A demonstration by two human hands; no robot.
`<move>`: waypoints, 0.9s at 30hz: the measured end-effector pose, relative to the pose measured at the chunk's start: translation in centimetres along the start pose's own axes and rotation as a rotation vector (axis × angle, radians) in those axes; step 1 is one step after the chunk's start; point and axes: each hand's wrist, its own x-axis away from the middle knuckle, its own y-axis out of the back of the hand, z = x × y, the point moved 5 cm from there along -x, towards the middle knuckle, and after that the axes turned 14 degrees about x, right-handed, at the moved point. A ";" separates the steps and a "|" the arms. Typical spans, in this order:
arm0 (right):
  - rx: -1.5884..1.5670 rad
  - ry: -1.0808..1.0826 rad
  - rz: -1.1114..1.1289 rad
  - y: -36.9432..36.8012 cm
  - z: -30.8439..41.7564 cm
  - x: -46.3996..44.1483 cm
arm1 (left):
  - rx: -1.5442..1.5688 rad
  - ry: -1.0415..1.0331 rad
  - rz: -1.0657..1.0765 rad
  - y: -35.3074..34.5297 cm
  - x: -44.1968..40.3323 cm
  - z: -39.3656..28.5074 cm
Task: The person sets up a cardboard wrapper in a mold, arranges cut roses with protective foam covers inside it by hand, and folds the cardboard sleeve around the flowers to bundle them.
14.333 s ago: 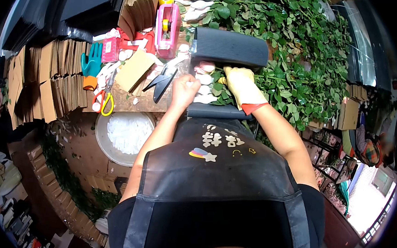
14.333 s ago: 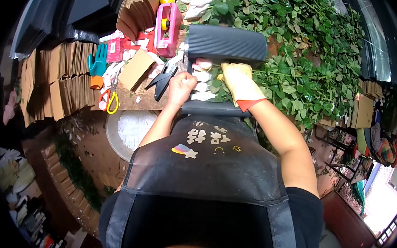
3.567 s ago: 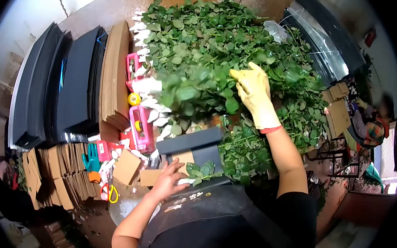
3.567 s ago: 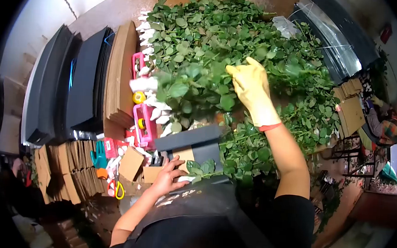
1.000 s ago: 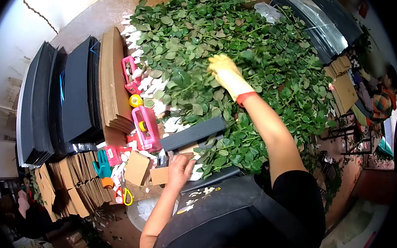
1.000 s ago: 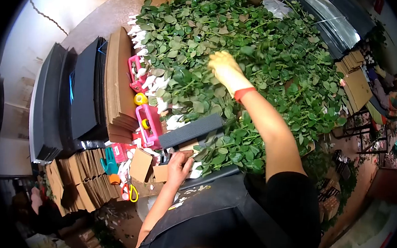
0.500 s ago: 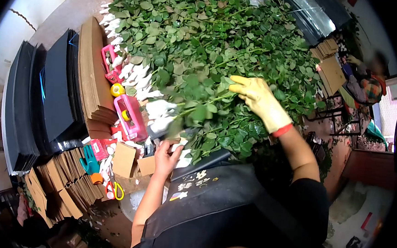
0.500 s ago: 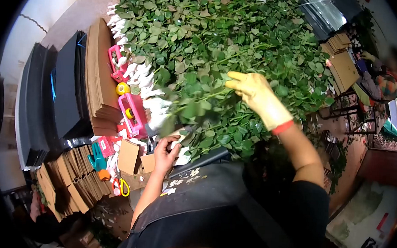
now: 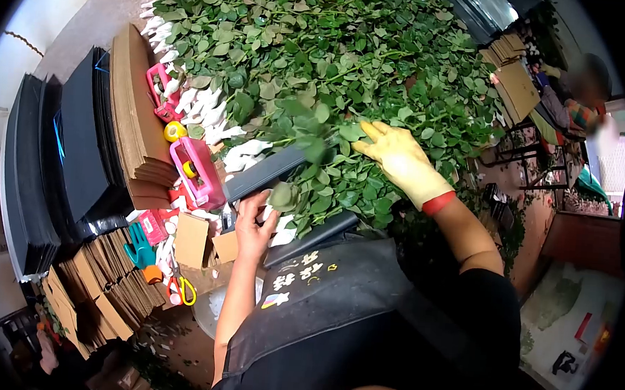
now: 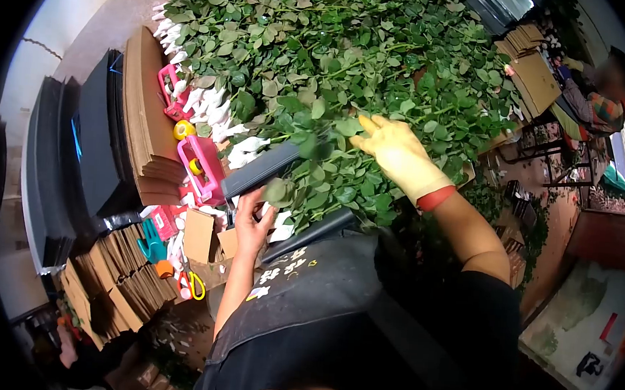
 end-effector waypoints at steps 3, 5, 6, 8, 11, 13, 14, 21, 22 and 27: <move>-0.290 -0.310 0.065 3.5 -2.2 -1.9 | -0.097 -0.031 0.023 -0.2 0.3 -1.2; -0.320 -0.304 -0.090 3.7 -2.9 -4.2 | -0.115 -0.093 0.060 -0.6 -0.1 -2.6; -0.297 -0.268 -0.054 1.7 -3.0 -5.1 | -0.109 -0.016 0.073 -0.4 0.0 -1.0; -0.204 -0.241 0.014 -7.1 -2.2 -4.6 | -0.050 0.034 0.043 -0.3 0.0 -0.2; -0.448 -0.187 0.541 -9.9 -2.6 -6.0 | 0.016 0.006 0.036 -0.5 -0.2 -1.0; -0.419 -0.185 0.593 -9.9 -2.9 -6.4 | -0.028 0.053 0.028 -0.5 -0.2 -1.6; -0.396 -0.178 0.583 -8.9 -3.0 -6.7 | -0.049 0.067 0.024 -0.5 -0.2 -1.8; -0.223 0.026 0.365 -10.7 -2.3 -6.2 | -0.054 -0.041 0.016 -0.8 -0.1 -2.1; -0.288 0.016 0.399 -10.8 -2.2 -6.8 | -0.050 -0.030 0.001 -0.7 0.0 -2.0; -0.659 -0.306 -0.041 -7.7 -4.3 -5.0 | 0.058 0.046 -0.028 -0.4 -0.1 -0.9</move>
